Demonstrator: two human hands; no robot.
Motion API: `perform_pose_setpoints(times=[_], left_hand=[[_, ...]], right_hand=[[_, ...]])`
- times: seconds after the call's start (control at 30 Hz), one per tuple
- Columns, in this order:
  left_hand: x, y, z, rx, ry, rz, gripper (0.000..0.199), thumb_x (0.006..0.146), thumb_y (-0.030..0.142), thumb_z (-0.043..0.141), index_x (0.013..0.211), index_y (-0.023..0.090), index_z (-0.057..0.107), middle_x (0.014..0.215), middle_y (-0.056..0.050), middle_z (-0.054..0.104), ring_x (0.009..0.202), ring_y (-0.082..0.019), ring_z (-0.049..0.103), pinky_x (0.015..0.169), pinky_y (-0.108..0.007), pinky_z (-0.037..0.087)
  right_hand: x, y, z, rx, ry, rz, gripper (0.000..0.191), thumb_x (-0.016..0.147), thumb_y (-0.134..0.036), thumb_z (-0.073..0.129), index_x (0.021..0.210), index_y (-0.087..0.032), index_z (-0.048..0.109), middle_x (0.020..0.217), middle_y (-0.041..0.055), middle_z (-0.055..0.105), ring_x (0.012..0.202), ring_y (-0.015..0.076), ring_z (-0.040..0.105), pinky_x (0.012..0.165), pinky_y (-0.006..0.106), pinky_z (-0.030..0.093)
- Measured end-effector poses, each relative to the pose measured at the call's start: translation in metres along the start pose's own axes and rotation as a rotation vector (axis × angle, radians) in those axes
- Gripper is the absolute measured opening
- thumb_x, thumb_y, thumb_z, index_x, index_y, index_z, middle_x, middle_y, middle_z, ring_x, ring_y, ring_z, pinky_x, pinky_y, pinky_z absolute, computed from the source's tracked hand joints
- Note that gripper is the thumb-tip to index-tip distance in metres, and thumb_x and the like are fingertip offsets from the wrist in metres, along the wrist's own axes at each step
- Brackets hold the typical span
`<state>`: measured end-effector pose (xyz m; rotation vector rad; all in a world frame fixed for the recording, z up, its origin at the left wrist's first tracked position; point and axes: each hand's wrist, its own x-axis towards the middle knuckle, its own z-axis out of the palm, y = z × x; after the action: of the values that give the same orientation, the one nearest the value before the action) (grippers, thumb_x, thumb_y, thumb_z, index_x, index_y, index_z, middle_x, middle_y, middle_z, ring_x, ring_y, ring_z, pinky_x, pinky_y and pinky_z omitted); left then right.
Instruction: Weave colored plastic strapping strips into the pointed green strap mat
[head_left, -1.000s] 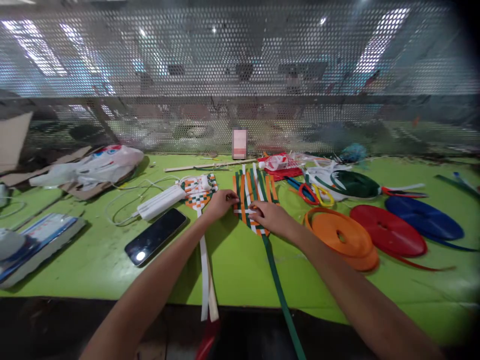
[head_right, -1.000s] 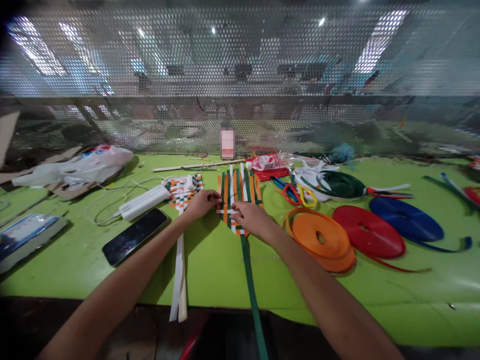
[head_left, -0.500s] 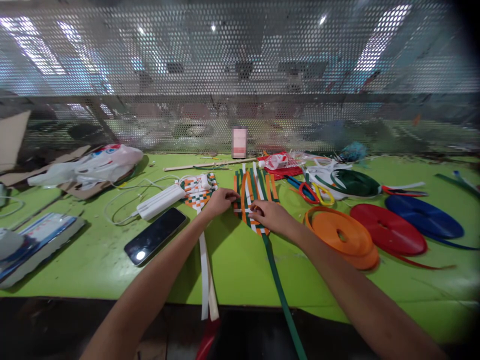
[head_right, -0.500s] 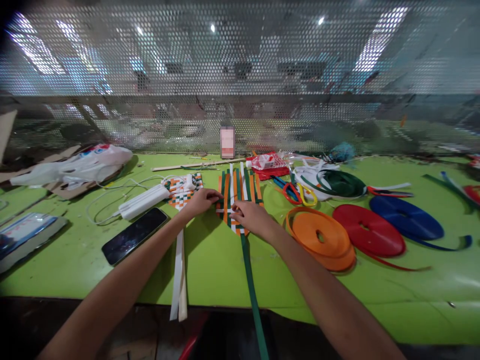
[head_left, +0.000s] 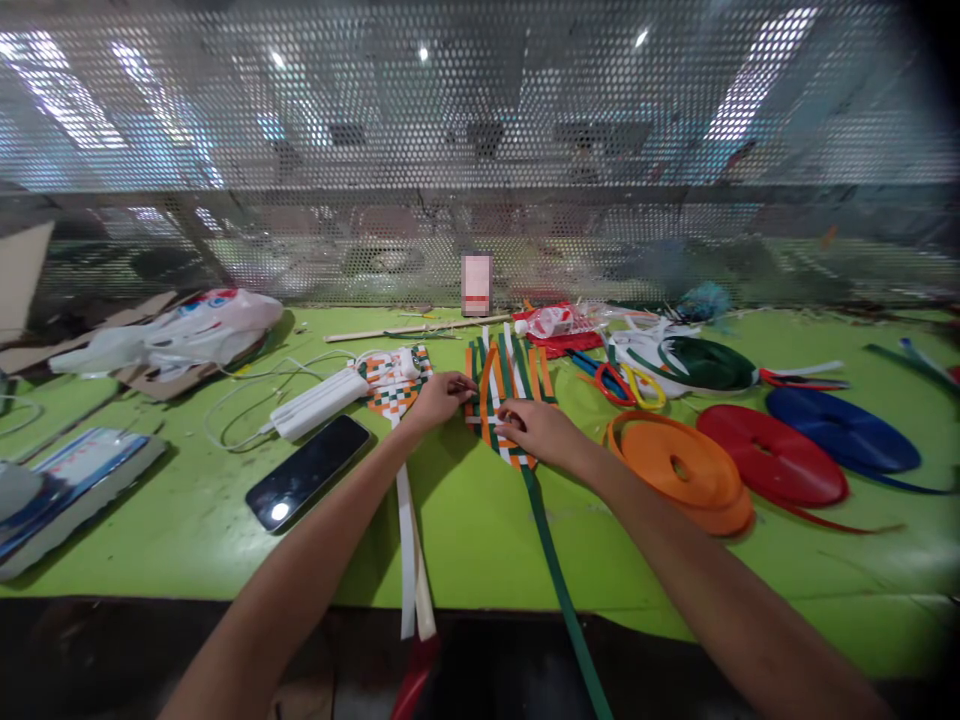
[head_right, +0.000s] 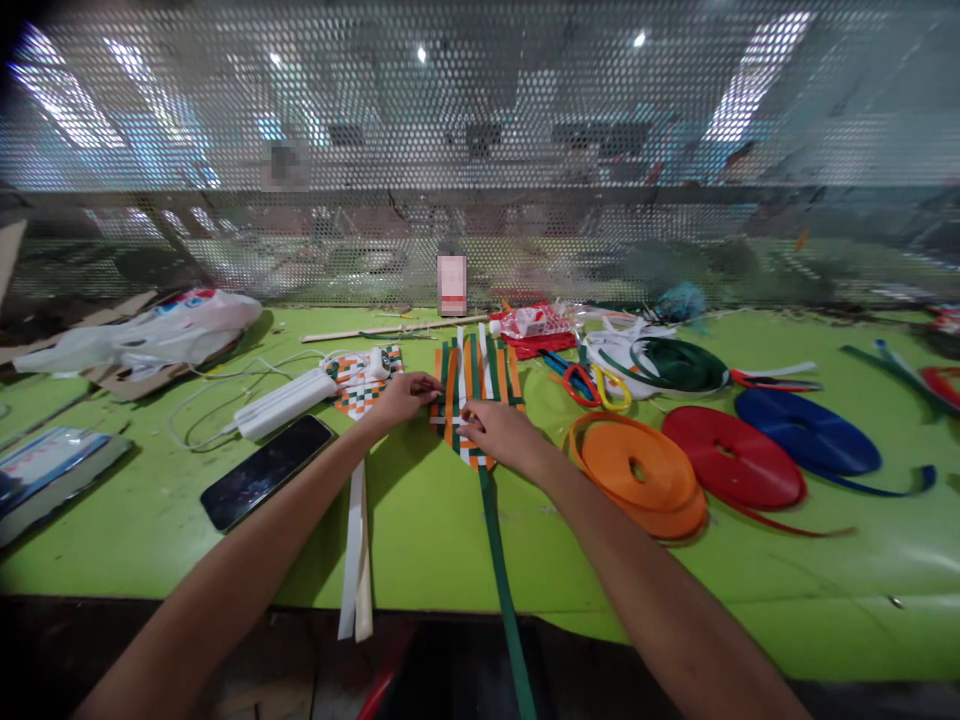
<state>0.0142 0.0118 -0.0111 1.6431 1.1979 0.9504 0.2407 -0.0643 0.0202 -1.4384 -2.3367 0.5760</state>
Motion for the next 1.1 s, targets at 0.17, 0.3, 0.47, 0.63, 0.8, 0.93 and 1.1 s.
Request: perform_pose_setpoints(times=[0.17, 0.3, 0.47, 0.63, 0.8, 0.93, 1.1], left_hand=[[0.002, -0.001, 0.0, -0.021, -0.021, -0.009, 0.008, 0.078, 0.012, 0.069, 0.085, 0.015, 0.072, 0.082, -0.007, 0.078, 0.08, -0.018, 0.073, 0.078, -0.03, 0.058], [-0.001, 0.0, 0.004, 0.047, -0.03, 0.008, 0.009, 0.082, 0.014, 0.067, 0.09, 0.015, 0.072, 0.087, -0.008, 0.078, 0.082, -0.018, 0.073, 0.075, -0.028, 0.056], [-0.008, 0.007, 0.008, 0.181, -0.013, 0.028, 0.01, 0.082, 0.017, 0.072, 0.091, 0.014, 0.072, 0.086, -0.007, 0.077, 0.078, -0.017, 0.07, 0.071, -0.026, 0.052], [-0.017, 0.019, 0.009, 0.395, 0.06, 0.025, 0.01, 0.081, 0.025, 0.079, 0.086, 0.016, 0.076, 0.081, -0.004, 0.076, 0.069, -0.016, 0.065, 0.066, -0.025, 0.047], [-0.021, 0.026, 0.01, 0.425, 0.082, 0.019, 0.008, 0.084, 0.025, 0.076, 0.086, 0.018, 0.079, 0.077, -0.003, 0.076, 0.066, -0.016, 0.065, 0.065, -0.026, 0.047], [-0.02, 0.024, 0.013, 0.427, 0.103, 0.013, 0.006, 0.083, 0.024, 0.077, 0.086, 0.019, 0.079, 0.075, -0.003, 0.075, 0.067, -0.016, 0.066, 0.064, -0.025, 0.046], [-0.019, 0.019, 0.018, 0.412, 0.139, 0.003, 0.007, 0.081, 0.025, 0.079, 0.085, 0.02, 0.077, 0.081, -0.003, 0.076, 0.069, -0.016, 0.066, 0.064, -0.026, 0.046]], right_hand=[[0.0, 0.0, 0.0, -0.013, -0.009, 0.009, 0.017, 0.095, -0.035, 0.066, 0.106, -0.022, 0.07, 0.086, 0.0034, 0.072, 0.076, 0.0178, 0.062, 0.066, 0.025, 0.035], [0.0, 0.0, 0.0, -0.011, -0.01, 0.014, 0.02, 0.095, -0.035, 0.066, 0.109, -0.022, 0.07, 0.096, 0.0062, 0.075, 0.082, 0.0201, 0.065, 0.069, 0.026, 0.037], [0.0, 0.001, 0.001, -0.011, -0.016, 0.026, 0.02, 0.096, -0.035, 0.065, 0.11, -0.022, 0.07, 0.102, 0.008, 0.075, 0.086, 0.0207, 0.066, 0.07, 0.027, 0.038], [0.0, 0.002, 0.002, 0.026, -0.01, 0.045, 0.03, 0.093, -0.034, 0.068, 0.118, -0.019, 0.063, 0.092, 0.0062, 0.072, 0.076, 0.0181, 0.062, 0.063, 0.026, 0.034], [0.002, 0.006, 0.005, 0.063, 0.006, 0.07, 0.037, 0.091, -0.035, 0.069, 0.122, -0.018, 0.059, 0.079, 0.0012, 0.066, 0.066, 0.0159, 0.057, 0.059, 0.026, 0.032], [0.004, 0.008, 0.006, 0.072, 0.019, 0.078, 0.037, 0.089, -0.035, 0.071, 0.12, -0.019, 0.059, 0.077, 0.0005, 0.065, 0.065, 0.0153, 0.056, 0.059, 0.025, 0.032], [0.003, 0.006, 0.005, 0.102, 0.031, 0.092, 0.03, 0.088, -0.037, 0.072, 0.106, -0.02, 0.056, 0.078, -0.0001, 0.063, 0.065, 0.0153, 0.056, 0.059, 0.026, 0.033]])
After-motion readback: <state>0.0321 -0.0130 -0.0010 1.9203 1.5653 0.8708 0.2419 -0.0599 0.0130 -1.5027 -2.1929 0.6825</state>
